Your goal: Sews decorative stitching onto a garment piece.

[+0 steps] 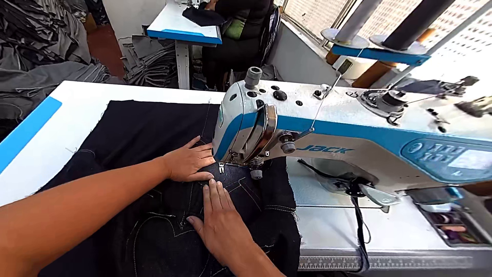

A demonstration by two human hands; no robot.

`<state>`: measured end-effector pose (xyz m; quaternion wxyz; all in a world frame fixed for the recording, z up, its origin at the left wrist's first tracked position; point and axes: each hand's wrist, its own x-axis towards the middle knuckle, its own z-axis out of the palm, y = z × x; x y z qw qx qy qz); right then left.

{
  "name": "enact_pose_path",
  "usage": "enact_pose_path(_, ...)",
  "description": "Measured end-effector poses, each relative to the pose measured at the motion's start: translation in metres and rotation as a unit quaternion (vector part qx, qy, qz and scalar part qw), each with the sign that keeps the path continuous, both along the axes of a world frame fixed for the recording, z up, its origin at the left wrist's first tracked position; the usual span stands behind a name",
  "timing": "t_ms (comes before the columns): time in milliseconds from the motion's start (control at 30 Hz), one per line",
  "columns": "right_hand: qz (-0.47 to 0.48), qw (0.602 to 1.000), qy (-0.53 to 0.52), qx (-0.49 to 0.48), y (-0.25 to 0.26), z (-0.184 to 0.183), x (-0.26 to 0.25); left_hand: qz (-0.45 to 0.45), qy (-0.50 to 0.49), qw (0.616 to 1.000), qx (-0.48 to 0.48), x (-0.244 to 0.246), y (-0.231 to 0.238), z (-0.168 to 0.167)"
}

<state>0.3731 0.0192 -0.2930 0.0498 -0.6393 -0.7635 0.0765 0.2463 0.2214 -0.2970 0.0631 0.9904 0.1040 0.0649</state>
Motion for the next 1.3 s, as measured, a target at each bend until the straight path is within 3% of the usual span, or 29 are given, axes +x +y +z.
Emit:
enact_pose_path(300, 0.172, 0.984, -0.003, 0.051, 0.021, -0.005, 0.068, 0.21, 0.023, 0.977, -0.023, 0.002, -0.04, 0.002)
enact_pose_path(467, 0.347, 0.923, 0.002, 0.165, 0.056, -0.013, 0.123, 0.353, 0.038, 0.934, -0.035, 0.013, -0.067, 0.003)
enact_pose_path(600, 0.447, 0.873, -0.008, 0.196, 0.084, -0.009, 0.155, 0.425, 0.045, 0.902, -0.054, 0.02, -0.086, 0.007)
enact_pose_path(667, 0.416, 0.887, -0.015, 0.2, 0.079, 0.014, 0.156, 0.403, 0.057, 0.911, -0.069, 0.013, -0.089, 0.012)
enact_pose_path(733, 0.308, 0.934, -0.022, 0.182, 0.047, 0.052, 0.138, 0.322, 0.06, 0.942, -0.076, -0.003, -0.081, 0.017)
enact_pose_path(833, 0.125, 0.975, 0.047, 0.178, -0.006, 0.074, 0.073, 0.037, 0.013, 0.999, 0.012, -0.03, -0.04, 0.018)
enact_pose_path(900, 0.043, 0.985, 0.094, 0.138, -0.019, 0.056, 0.016, -0.168, 0.022, 0.984, 0.052, -0.031, -0.003, 0.02)
enact_pose_path(933, 0.018, 0.988, 0.11, 0.107, -0.016, 0.041, -0.005, -0.218, 0.032, 0.974, 0.05, -0.029, 0.009, 0.018)
enact_pose_path(1000, -0.016, 0.993, 0.098, 0.064, -0.006, 0.009, -0.021, -0.24, 0.041, 0.97, 0.019, -0.029, 0.019, 0.008)
enact_pose_path(1067, -0.021, 0.994, 0.049, 0.1, -0.006, -0.013, -0.019, -0.22, 0.029, 0.975, -0.003, -0.031, 0.016, 0.0)
enact_pose_path(1300, 0.103, 0.979, 0.029, 0.172, -0.01, -0.024, 0.036, -0.062, 0.025, 0.997, 0.027, -0.036, -0.037, -0.006)
